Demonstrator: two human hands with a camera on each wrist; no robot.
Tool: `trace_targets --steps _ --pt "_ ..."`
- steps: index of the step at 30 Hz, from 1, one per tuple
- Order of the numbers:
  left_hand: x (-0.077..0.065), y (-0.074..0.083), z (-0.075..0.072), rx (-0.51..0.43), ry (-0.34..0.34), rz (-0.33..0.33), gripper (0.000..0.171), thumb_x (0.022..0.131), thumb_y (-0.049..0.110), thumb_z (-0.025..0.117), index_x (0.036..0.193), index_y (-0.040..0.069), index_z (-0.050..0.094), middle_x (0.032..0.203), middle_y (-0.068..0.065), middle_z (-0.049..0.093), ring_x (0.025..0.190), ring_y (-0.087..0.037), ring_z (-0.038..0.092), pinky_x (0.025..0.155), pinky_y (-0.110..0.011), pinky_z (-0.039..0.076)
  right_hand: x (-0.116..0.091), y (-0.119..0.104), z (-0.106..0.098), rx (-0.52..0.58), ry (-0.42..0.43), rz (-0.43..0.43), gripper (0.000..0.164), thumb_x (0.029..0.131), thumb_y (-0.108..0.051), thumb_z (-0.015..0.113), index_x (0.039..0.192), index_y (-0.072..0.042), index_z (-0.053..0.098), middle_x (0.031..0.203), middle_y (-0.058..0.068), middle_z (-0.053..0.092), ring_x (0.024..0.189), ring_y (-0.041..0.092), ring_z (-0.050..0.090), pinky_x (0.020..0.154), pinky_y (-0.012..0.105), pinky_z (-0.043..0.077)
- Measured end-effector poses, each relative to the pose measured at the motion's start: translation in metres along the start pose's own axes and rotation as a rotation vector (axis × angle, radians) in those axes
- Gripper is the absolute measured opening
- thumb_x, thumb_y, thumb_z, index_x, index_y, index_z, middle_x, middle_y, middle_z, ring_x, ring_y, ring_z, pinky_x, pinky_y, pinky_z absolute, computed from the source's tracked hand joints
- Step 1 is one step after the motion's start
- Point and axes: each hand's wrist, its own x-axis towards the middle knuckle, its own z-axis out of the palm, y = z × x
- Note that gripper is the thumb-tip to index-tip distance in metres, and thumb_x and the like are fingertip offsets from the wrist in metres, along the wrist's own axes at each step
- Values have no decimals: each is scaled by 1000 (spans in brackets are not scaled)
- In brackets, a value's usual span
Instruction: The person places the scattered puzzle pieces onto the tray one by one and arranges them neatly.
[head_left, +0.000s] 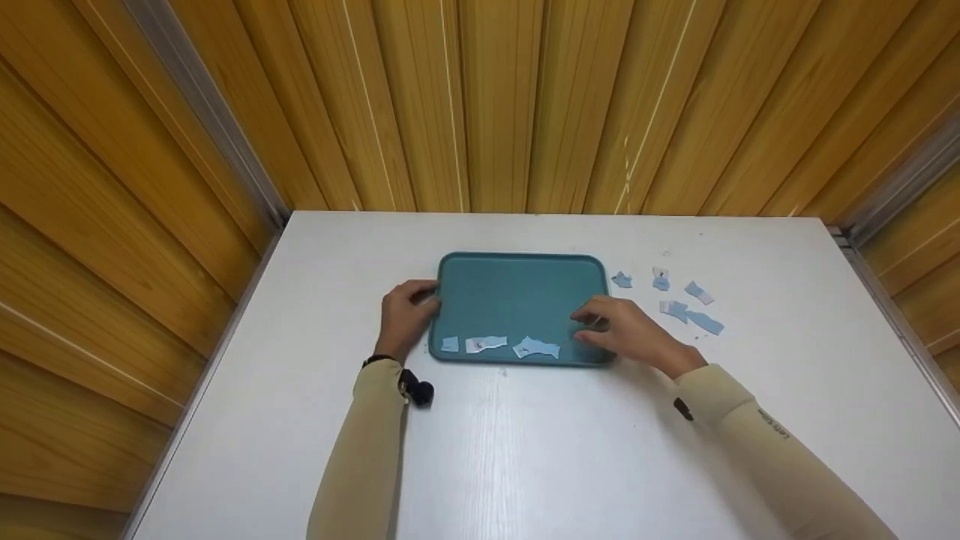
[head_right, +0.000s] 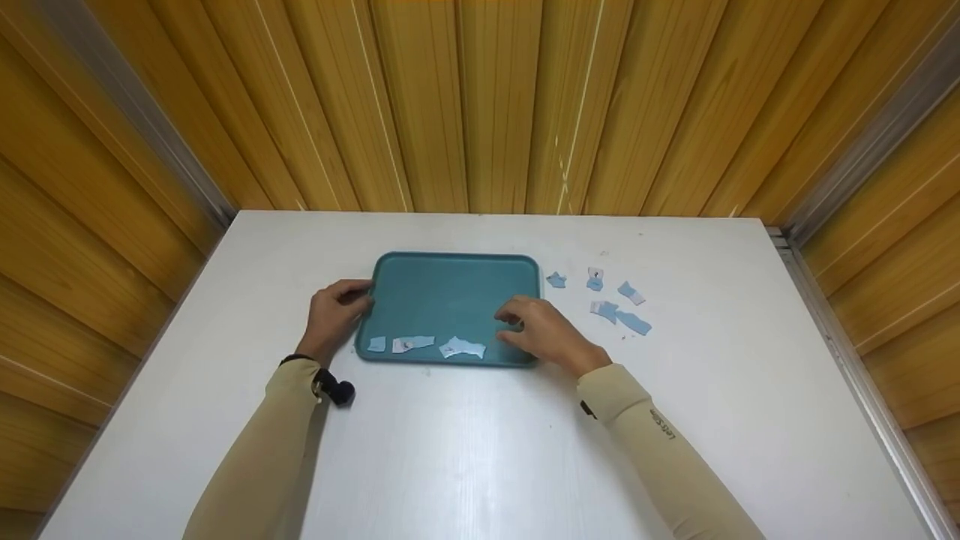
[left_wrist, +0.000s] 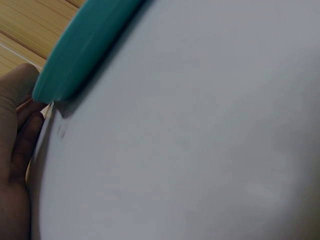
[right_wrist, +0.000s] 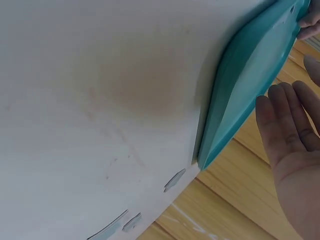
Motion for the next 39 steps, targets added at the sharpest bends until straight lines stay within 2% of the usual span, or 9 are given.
trace_targets --steps 8,14,21,25,32,36,39 --pt "-1 -2 0 4 3 17 30 93 6 76 122 11 79 120 -1 74 115 -19 65 103 -36 51 -9 12 -14 13 74 -31 32 94 -5 81 123 4 73 115 18 71 107 34 70 95 52 58" --pt "-2 -1 -1 5 6 26 30 93 7 76 123 10 79 120 -1 75 115 -19 65 103 -37 51 -17 22 -25 12 108 5 34 94 -4 80 125 4 71 118 19 71 109 35 70 97 53 57" --pt "-2 1 -1 7 4 15 30 93 6 76 122 10 79 119 -1 75 115 -18 65 103 -36 50 -31 41 -35 -34 184 8 29 94 -2 79 121 5 72 115 20 70 106 38 71 92 54 59" --pt "-2 1 -1 6 6 22 29 93 6 76 122 9 79 119 -2 75 116 -20 65 103 -38 51 -40 53 -39 -26 212 44 28 95 -3 78 121 6 71 116 21 70 107 39 70 93 54 58" --pt "-2 1 0 7 0 19 30 93 7 77 122 10 79 119 -1 75 116 -19 65 104 -37 50 -59 71 -48 -47 234 165 31 96 -7 78 125 3 71 120 19 69 109 37 67 94 45 58" --pt "-2 2 -1 -2 3 39 30 93 5 77 123 8 79 119 -3 75 116 -20 66 103 -37 51 -67 78 -54 -61 248 194 31 96 -7 79 125 3 71 118 19 68 109 37 67 94 41 58" --pt "-3 3 -1 -10 0 38 30 93 3 76 123 7 79 120 -3 75 116 -20 66 103 -37 52 -72 82 -58 -74 261 199 30 96 -6 79 123 4 71 116 19 68 108 37 67 91 28 57"
